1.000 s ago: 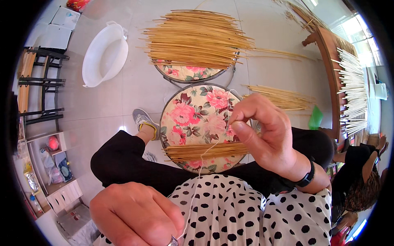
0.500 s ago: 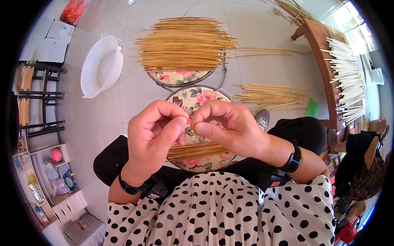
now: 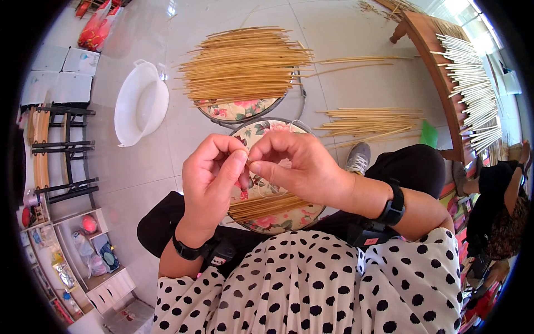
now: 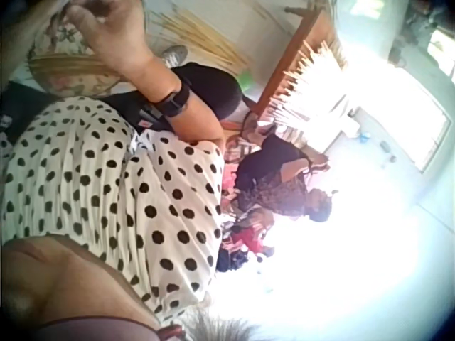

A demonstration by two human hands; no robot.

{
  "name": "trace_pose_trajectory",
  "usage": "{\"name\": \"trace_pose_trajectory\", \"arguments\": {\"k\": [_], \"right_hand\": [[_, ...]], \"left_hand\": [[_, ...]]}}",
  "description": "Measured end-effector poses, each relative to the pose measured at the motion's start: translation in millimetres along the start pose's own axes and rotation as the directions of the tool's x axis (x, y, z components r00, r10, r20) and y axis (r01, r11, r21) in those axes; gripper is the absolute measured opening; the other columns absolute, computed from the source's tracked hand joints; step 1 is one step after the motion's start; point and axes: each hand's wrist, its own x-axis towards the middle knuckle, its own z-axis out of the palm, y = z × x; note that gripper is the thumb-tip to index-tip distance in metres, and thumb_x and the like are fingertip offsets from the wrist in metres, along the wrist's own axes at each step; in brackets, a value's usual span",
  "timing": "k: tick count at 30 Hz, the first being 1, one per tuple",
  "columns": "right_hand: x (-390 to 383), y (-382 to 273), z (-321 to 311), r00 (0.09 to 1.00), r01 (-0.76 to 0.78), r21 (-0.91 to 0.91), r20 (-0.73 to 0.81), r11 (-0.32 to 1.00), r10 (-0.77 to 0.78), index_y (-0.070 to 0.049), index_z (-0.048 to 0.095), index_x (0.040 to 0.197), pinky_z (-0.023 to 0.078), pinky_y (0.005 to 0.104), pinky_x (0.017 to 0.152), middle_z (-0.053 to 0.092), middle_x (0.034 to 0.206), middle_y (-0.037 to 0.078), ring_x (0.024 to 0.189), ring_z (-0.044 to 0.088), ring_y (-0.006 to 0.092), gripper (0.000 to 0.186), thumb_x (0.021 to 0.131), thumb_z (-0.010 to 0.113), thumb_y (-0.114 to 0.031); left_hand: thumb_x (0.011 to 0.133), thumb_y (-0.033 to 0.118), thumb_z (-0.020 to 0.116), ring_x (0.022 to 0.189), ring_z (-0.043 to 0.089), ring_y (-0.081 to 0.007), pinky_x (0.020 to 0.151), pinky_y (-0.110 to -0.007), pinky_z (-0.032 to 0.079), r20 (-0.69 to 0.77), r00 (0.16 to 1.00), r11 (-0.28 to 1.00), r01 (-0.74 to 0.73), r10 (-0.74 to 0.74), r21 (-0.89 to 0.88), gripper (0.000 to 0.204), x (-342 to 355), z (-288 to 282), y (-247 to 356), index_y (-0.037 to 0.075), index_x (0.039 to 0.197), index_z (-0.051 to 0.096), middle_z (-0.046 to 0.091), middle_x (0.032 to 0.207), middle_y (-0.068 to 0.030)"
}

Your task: The person ties together thin wooden sticks with white string, aligning them in a row on a small stool and then securing them one by one.

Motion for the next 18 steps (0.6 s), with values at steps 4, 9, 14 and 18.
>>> {"name": "trace_pose_trajectory", "arguments": {"k": [4,9,14,18], "right_hand": [[2.4,-5.7,3.1,0.977,0.157,-0.139,-0.126,0.978,-0.175,-0.002,0.063,0.099,0.05,0.0247,0.074,0.063,0.088,0.002,0.08,0.059,0.0081,0.012,0.089,0.066,-0.008],[7.0,-1.3,2.9,0.921,0.331,-0.254,-0.122,0.909,-0.37,-0.002,0.063,0.098,0.049,0.0252,0.071,0.063,0.083,0.004,0.078,0.06,0.0103,0.012,0.087,0.067,-0.005],[5.0,-2.7,-2.6,0.896,0.357,-0.481,-0.066,0.801,-0.439,-0.003,0.06,0.092,0.048,0.0301,0.065,0.061,0.079,0.007,0.073,0.061,0.0194,0.013,0.082,0.07,-0.003],[5.2,-1.6,-0.2,0.865,0.381,-0.574,-0.055,0.724,-0.499,-0.004,0.056,0.084,0.046,0.0351,0.066,0.059,0.077,0.007,0.072,0.059,0.0264,0.016,0.079,0.071,-0.003]], "left_hand": [[0.094,0.008,0.056,0.06,0.051,-0.0034,0.056,-0.018,0.042,0.015,0.998,0.994,0.063,-0.062,-0.089,0.008,1.8,-0.3,-2.5,0.0,0.093,0.056,0.057,0.075,0.0011],[0.095,0.014,0.057,0.058,0.051,-0.0065,0.053,-0.019,0.041,0.055,0.988,0.977,0.15,-0.143,-0.15,0.015,-0.1,4.1,-3.5,0.0,0.095,0.057,0.057,0.074,-0.0013],[0.095,0.016,0.058,0.058,0.05,-0.0075,0.053,-0.02,0.039,0.121,0.968,0.935,0.243,-0.219,-0.257,0.016,-2.5,4.9,-5.6,-0.001,0.096,0.057,0.056,0.074,-0.0017],[0.095,0.016,0.058,0.059,0.049,-0.0077,0.053,-0.02,0.038,0.148,0.958,0.899,0.282,-0.246,-0.334,0.017,-3.3,5.2,-8.6,0.0,0.095,0.057,0.055,0.073,-0.0016]]}}
